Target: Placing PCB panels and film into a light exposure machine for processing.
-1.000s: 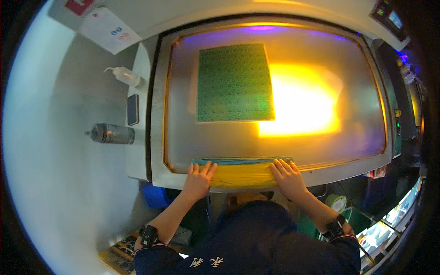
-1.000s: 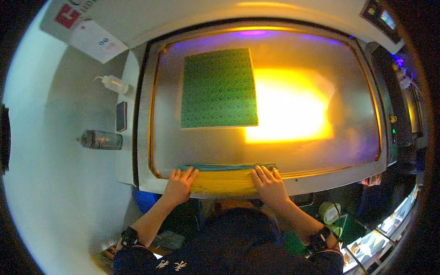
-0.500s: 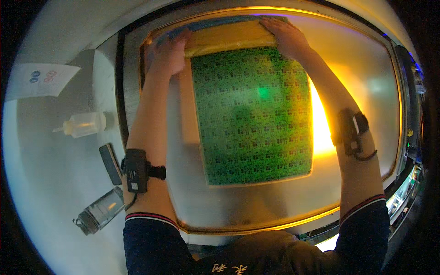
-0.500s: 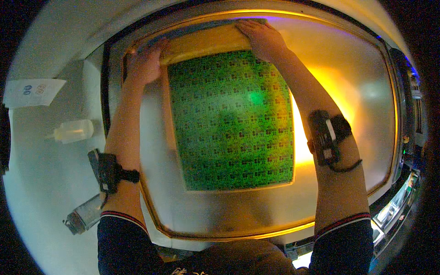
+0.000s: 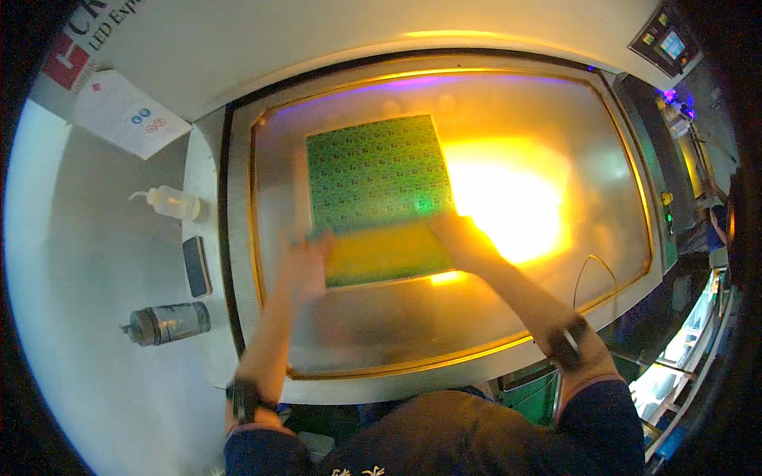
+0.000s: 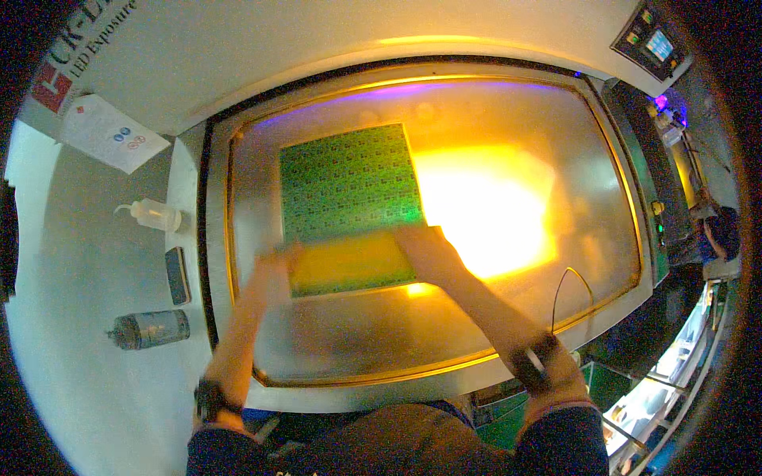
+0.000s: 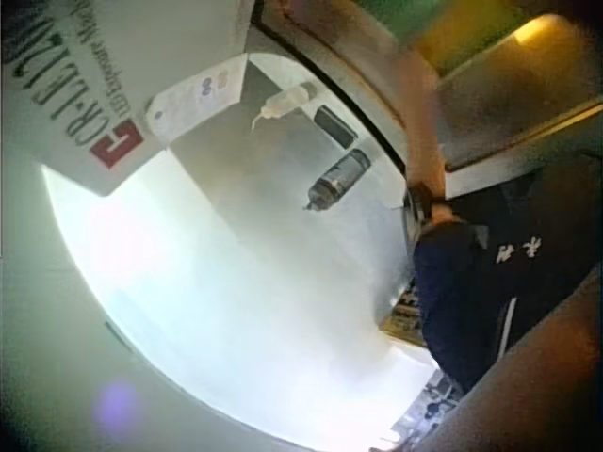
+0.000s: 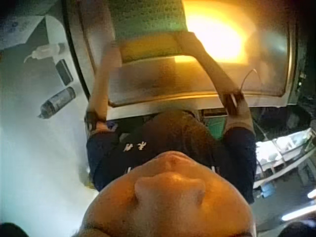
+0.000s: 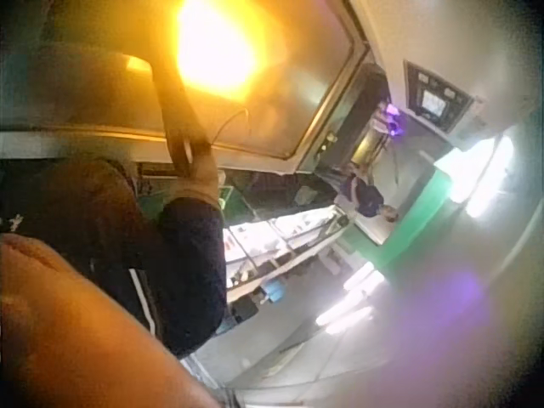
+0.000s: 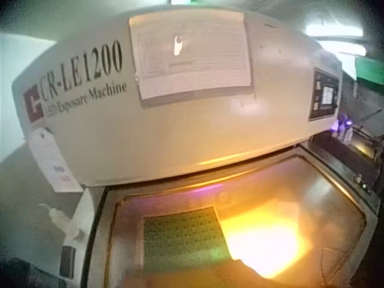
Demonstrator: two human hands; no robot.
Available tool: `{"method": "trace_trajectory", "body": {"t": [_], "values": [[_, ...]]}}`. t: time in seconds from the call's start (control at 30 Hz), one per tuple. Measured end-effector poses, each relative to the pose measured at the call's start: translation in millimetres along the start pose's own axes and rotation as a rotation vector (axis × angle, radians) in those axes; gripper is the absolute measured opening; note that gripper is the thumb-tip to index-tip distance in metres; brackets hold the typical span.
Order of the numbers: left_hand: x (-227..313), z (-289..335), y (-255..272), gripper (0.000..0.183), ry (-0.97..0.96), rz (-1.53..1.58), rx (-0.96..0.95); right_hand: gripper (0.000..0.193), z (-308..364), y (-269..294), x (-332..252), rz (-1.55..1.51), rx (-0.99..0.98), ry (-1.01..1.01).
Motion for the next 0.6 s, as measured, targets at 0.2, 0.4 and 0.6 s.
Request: {"method": "trace_trajectory", "body": {"t": [0.2, 0.4, 0.6], "values": [[75, 158, -39, 0.086, -0.094, 0.02, -0.031, 0.058, 165, -106, 18, 0.488, 0.274, 0.406], [109, 178, -41, 0.087, 0.047, 0.274, -0.346, 0.053, 188, -110, 39, 0.522, 0.359, 0.392], [191, 232, -77, 0.084, -0.089, 0.039, 0.044, 0.041, 271, -133, 87, 0.444, 0.294, 0.367]]}}
Point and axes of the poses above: each hand's wrist, its own z-axis away from the middle knuckle, its own y-axis out of the back of the hand, x = y × z, the point moved 2 cm from there along -z, towards the middle knuckle, and after that the axes turned 10 degrees about y, right-handed, at the moved point
